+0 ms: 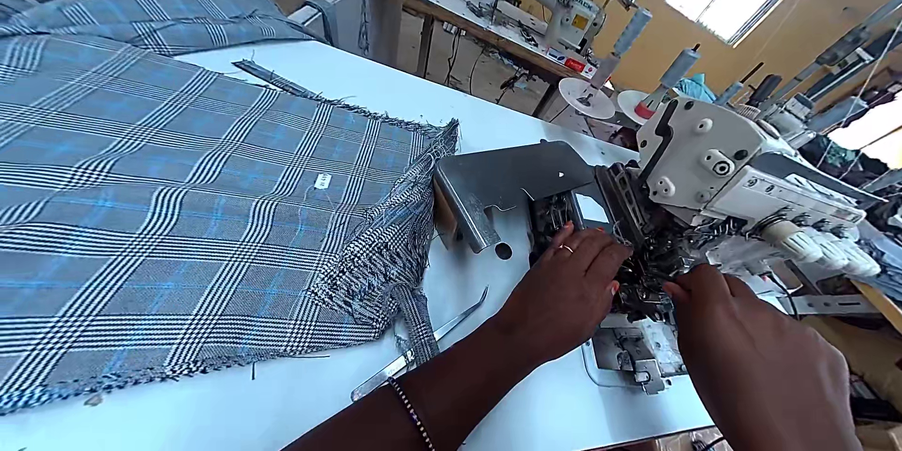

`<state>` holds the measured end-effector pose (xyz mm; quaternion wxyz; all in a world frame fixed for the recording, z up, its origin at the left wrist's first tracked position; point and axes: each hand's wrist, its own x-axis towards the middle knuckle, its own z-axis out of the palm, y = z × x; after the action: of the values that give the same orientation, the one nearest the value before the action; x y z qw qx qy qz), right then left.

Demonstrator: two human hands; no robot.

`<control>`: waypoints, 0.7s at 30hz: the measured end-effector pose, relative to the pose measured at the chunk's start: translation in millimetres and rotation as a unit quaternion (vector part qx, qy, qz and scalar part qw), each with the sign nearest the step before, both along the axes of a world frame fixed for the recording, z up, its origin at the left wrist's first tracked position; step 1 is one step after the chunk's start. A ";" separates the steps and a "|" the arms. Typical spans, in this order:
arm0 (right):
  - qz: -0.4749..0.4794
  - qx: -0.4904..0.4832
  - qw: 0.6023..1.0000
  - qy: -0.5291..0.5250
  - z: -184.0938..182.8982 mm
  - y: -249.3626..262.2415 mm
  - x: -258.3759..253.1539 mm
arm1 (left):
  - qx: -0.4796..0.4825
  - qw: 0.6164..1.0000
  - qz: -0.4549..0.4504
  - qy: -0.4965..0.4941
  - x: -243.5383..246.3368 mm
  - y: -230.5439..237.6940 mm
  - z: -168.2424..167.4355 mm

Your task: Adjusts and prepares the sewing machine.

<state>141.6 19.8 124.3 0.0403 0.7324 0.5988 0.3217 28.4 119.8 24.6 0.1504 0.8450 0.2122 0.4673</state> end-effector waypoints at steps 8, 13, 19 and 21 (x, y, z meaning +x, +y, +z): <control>0.010 0.000 1.000 0.008 -0.1 1.0 2.4 | -0.001 1.000 0.002 0.002 0.1 0.1 0.2; 0.014 0.003 1.000 0.004 -0.3 1.5 3.3 | -0.001 1.000 0.002 0.005 -0.2 -0.2 0.9; 0.013 0.008 1.000 0.006 -0.6 2.0 3.2 | 0.002 1.000 0.003 0.007 -0.3 0.1 0.8; 0.013 0.008 1.000 0.006 -0.8 2.2 3.5 | 0.005 1.000 0.003 0.004 0.0 0.3 0.3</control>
<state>145.2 22.0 123.5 0.0261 0.7267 0.6060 0.3224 28.4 120.0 24.9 0.1443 0.8468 0.2131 0.4655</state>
